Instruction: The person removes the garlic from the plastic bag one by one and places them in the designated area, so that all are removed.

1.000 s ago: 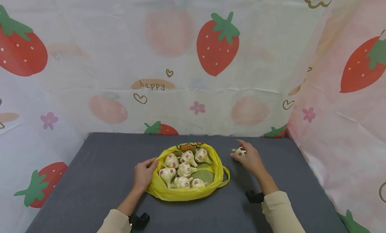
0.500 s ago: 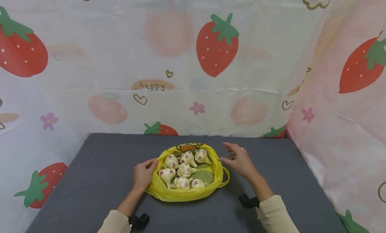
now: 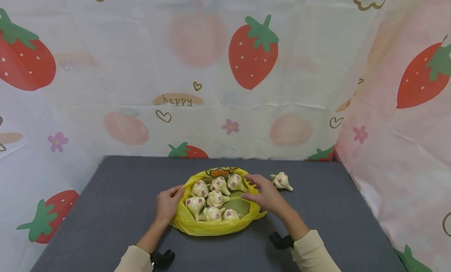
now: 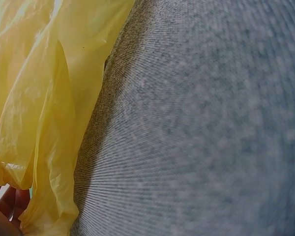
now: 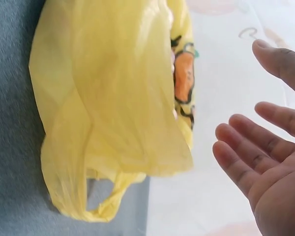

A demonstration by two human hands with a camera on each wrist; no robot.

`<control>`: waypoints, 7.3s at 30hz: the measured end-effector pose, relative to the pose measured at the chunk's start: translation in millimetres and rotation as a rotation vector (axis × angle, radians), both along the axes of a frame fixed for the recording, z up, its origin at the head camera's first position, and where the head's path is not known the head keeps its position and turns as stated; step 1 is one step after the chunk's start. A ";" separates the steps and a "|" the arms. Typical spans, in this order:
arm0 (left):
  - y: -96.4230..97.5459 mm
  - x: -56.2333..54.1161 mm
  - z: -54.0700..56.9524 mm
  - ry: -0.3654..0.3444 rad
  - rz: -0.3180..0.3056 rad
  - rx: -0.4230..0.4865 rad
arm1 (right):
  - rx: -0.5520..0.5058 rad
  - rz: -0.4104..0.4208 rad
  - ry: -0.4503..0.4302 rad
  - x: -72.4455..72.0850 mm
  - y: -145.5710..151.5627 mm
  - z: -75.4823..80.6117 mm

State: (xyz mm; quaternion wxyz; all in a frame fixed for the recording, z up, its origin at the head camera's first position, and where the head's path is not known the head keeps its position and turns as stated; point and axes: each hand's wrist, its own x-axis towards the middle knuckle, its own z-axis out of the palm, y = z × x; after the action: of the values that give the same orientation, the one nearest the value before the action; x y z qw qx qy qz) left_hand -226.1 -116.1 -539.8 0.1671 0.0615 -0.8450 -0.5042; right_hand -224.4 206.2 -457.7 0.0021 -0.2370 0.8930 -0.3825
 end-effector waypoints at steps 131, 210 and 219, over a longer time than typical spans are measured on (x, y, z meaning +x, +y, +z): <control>2.2 -1.9 -2.7 -0.026 0.017 0.059 | 0.081 0.058 -0.083 -9.2 18.8 16.9; 1.3 1.2 -3.8 -0.033 0.002 0.073 | 0.070 -0.409 -0.191 -41.0 153.1 4.6; 1.8 1.0 -1.9 -0.043 0.009 0.066 | 0.028 -0.469 -0.224 -42.3 166.3 -18.3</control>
State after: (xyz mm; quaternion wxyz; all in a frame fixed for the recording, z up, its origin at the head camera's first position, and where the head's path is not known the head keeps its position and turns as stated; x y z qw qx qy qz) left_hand -225.2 -114.3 -541.7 0.1492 0.0815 -0.8310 -0.5297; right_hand -266.7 372.5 -476.0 0.0156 0.0208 0.9229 -0.3842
